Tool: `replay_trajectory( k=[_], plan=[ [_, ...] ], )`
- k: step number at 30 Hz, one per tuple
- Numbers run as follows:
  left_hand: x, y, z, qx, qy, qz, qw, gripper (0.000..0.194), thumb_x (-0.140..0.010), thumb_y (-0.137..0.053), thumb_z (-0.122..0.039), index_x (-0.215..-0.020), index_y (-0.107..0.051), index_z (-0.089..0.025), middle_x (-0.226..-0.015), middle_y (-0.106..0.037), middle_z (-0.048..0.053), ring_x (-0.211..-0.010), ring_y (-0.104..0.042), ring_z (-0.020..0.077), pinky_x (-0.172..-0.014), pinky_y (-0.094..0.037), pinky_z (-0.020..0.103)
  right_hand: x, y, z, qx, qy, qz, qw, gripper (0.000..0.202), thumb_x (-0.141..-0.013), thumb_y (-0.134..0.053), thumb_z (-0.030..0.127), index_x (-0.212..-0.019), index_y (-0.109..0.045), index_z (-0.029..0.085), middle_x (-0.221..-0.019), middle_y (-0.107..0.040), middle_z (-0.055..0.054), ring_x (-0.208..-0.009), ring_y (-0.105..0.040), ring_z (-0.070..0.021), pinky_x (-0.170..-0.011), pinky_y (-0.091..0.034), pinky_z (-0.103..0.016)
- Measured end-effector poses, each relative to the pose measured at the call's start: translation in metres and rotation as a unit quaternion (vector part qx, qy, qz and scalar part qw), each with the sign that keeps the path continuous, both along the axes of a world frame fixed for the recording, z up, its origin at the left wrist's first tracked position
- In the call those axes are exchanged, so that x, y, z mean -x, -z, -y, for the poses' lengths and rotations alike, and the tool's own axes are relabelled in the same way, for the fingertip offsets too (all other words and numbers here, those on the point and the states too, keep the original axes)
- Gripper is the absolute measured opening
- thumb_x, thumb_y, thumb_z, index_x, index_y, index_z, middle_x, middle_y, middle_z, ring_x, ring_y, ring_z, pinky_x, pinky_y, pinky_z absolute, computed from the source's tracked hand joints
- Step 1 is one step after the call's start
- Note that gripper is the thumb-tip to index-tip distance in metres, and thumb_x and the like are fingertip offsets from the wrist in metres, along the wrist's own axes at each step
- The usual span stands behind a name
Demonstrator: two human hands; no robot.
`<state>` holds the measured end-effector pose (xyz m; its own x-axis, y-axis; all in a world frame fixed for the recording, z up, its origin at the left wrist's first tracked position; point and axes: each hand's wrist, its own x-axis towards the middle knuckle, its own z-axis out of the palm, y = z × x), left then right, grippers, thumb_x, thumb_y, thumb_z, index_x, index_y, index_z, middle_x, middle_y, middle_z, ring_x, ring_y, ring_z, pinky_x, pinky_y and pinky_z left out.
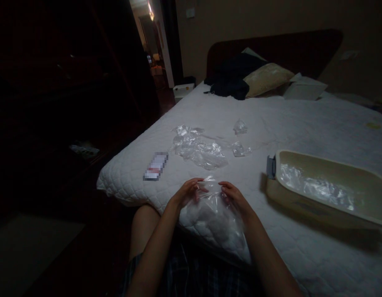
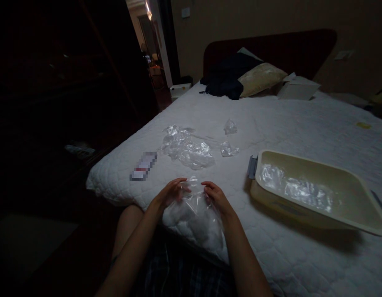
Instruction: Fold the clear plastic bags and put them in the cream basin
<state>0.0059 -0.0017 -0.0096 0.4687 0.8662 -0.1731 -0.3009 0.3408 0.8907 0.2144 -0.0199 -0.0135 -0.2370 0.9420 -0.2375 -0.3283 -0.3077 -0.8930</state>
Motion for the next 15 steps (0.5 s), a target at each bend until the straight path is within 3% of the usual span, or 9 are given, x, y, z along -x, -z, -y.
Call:
replay_trajectory(
  k=[6,9,12,15],
  plan=[
    [0.002,-0.003,0.004,0.014,0.008,0.053,0.998,0.049,-0.067,-0.067,-0.031,-0.110,-0.052,-0.015,-0.108,-0.060,0.015,-0.078,-0.062,0.0187,-0.068,-0.045,0.029,-0.007,0.004,-0.002,-0.004,0.091,-0.127,0.988,0.034,-0.061,-0.069,0.031,-0.093,-0.058,0.028,-0.052,-0.043,0.008,-0.041,-0.034,-0.0046,-0.039,-0.028,-0.017],
    [0.001,-0.001,0.005,0.021,0.003,0.047,0.999,0.051,-0.062,-0.072,-0.023,-0.108,-0.053,-0.014,-0.102,-0.061,0.013,-0.083,-0.061,0.0184,-0.078,-0.044,0.032,-0.009,0.001,-0.001,-0.011,0.125,-0.183,0.975,0.034,-0.061,-0.069,0.029,-0.093,-0.057,0.029,-0.054,-0.043,0.008,-0.044,-0.036,-0.0043,-0.042,-0.031,-0.017],
    [-0.002,0.005,0.006,0.039,-0.032,0.023,0.998,0.044,-0.058,-0.074,-0.018,-0.099,-0.057,-0.013,-0.087,-0.065,0.007,-0.076,-0.062,0.0155,-0.075,-0.046,0.030,-0.008,-0.004,0.002,-0.001,0.117,-0.187,0.975,0.036,-0.061,-0.070,0.027,-0.094,-0.057,0.028,-0.058,-0.046,0.007,-0.047,-0.039,-0.0045,-0.044,-0.033,-0.017],
    [-0.003,0.009,0.005,0.042,-0.087,0.008,0.995,0.034,-0.063,-0.070,-0.024,-0.092,-0.057,-0.013,-0.076,-0.064,0.004,-0.064,-0.060,0.0118,-0.063,-0.048,0.025,-0.005,-0.009,0.006,0.008,0.082,-0.144,0.986,0.033,-0.061,-0.069,0.028,-0.092,-0.057,0.026,-0.060,-0.048,0.006,-0.048,-0.040,-0.0056,-0.044,-0.033,-0.018]
  ],
)
